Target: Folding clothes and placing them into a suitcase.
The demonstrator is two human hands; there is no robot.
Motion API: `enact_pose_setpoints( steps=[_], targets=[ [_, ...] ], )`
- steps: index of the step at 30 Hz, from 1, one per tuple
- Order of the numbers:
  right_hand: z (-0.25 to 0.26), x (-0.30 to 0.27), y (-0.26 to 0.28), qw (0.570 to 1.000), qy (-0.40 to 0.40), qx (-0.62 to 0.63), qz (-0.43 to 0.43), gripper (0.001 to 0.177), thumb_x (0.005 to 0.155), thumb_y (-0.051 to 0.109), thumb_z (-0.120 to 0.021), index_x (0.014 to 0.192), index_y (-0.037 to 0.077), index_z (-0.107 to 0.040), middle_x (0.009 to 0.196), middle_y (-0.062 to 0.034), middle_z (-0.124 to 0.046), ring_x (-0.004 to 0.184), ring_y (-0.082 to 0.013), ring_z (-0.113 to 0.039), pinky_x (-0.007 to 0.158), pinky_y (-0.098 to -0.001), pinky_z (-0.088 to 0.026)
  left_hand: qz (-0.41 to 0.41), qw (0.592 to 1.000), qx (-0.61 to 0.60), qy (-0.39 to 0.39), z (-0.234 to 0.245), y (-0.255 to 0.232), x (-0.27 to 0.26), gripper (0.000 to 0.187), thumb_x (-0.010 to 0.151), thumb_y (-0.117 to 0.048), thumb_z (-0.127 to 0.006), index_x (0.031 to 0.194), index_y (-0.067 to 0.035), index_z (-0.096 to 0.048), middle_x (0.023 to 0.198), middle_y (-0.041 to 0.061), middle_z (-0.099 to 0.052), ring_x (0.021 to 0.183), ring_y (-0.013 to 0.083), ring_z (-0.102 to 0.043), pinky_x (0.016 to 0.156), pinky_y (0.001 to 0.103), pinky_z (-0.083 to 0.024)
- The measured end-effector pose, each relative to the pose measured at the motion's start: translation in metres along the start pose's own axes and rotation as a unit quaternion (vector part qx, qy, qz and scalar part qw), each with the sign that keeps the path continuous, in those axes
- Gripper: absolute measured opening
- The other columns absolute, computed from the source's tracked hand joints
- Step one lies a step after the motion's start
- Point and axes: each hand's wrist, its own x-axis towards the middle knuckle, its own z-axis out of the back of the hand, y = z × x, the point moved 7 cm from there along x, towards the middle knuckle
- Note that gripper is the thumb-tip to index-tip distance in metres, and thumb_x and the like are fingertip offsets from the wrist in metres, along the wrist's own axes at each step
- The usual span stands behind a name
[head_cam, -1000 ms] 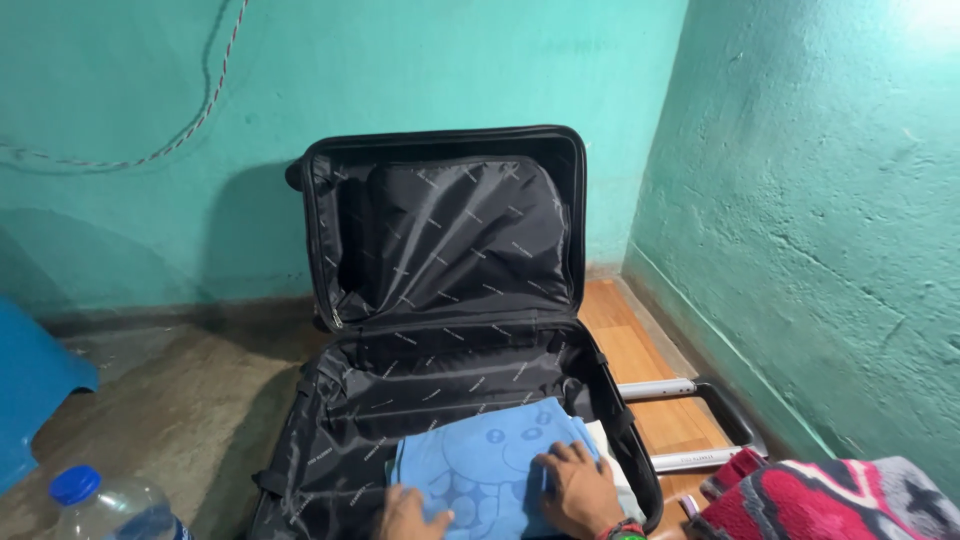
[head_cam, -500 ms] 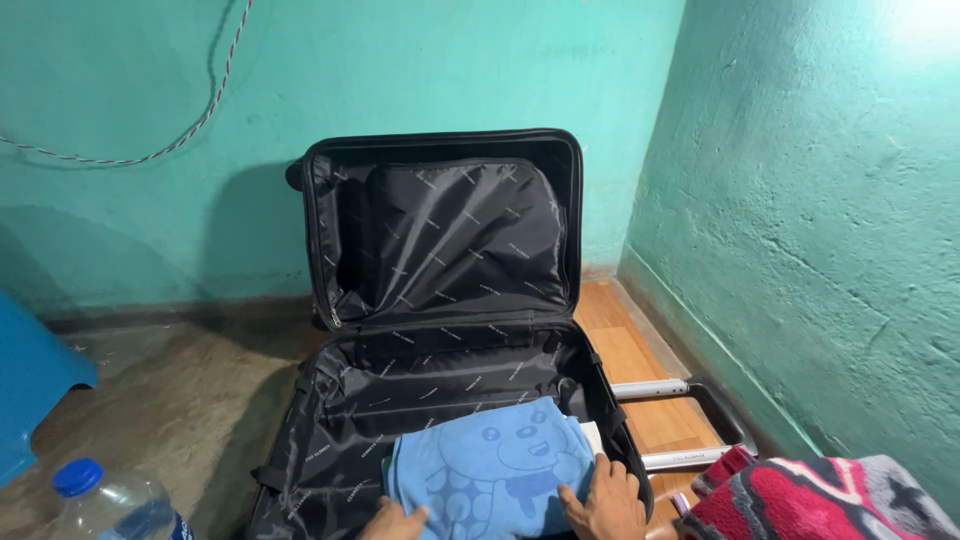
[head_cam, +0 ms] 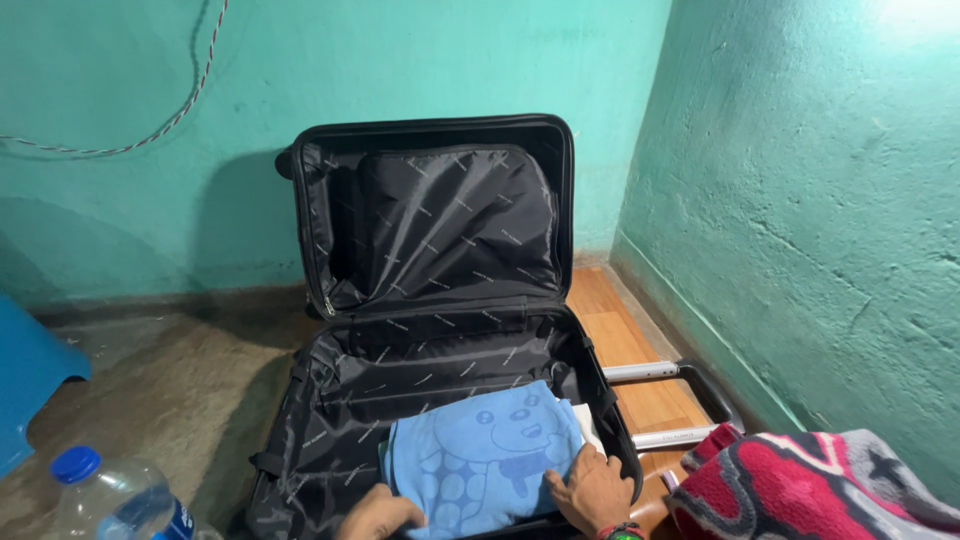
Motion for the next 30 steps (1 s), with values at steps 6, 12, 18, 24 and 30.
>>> enact_pose_setpoints(
  steps=[6, 12, 18, 24, 30],
  targets=[
    [0.021, -0.026, 0.022, 0.999, -0.001, -0.025, 0.022, 0.088, 0.087, 0.06, -0.063, 0.15, 0.007, -0.031, 0.126, -0.0111, -0.066, 0.122, -0.0316, -0.056, 0.096, -0.0539, -0.045, -0.634, 0.766, 0.03, -0.097, 0.017, 0.009, -0.021, 0.042, 0.073, -0.028, -0.086, 0.11, -0.009, -0.084, 0.105, 0.013, -0.077, 0.108, 0.0276, -0.07, 0.098, 0.032, -0.051],
    [0.01, -0.025, 0.013, 0.995, 0.0, -0.07, 0.065, 0.085, 0.089, 0.051, -0.059, 0.164, 0.043, -0.019, 0.115, -0.0049, -0.069, 0.115, -0.0255, -0.06, 0.095, -0.0474, -0.044, -0.291, 0.93, -0.097, -0.204, 0.023, -0.013, -0.057, 0.082, 0.061, -0.005, -0.077, 0.137, -0.007, -0.047, 0.127, 0.019, -0.059, 0.122, 0.033, -0.058, 0.101, 0.038, -0.047],
    [0.036, -0.054, 0.03, 0.989, -0.063, -0.044, 0.128, 0.045, 0.088, 0.06, -0.06, 0.13, 0.044, -0.066, 0.113, -0.0023, -0.065, 0.116, -0.0253, -0.057, 0.098, -0.0471, -0.041, -0.397, 0.894, 0.015, -0.205, 0.009, -0.039, -0.14, 0.045, 0.076, 0.003, -0.061, 0.115, -0.013, -0.074, 0.141, 0.013, -0.057, 0.124, 0.0351, -0.059, 0.098, 0.037, -0.051],
    [0.056, -0.075, 0.028, 0.991, -0.03, 0.011, 0.127, 0.076, 0.072, 0.071, -0.074, 0.136, 0.034, -0.059, 0.114, -0.0107, -0.061, 0.105, -0.0291, -0.064, 0.093, -0.0433, -0.047, -0.409, 0.898, -0.04, -0.154, 0.014, -0.044, -0.156, 0.032, 0.069, -0.004, -0.07, 0.099, -0.008, -0.08, 0.122, 0.009, -0.07, 0.116, 0.0258, -0.068, 0.098, 0.033, -0.053],
    [0.044, -0.054, 0.01, 0.967, -0.032, 0.167, 0.188, 0.077, 0.067, 0.04, -0.079, 0.14, 0.03, -0.055, 0.112, -0.0113, -0.056, 0.1, -0.0297, -0.066, 0.088, -0.0401, -0.054, -0.39, 0.907, -0.045, -0.154, 0.018, -0.036, -0.141, 0.045, 0.068, 0.0, -0.067, 0.111, -0.01, -0.077, 0.128, 0.009, -0.066, 0.12, 0.025, -0.064, 0.1, 0.033, -0.051]
  ],
)
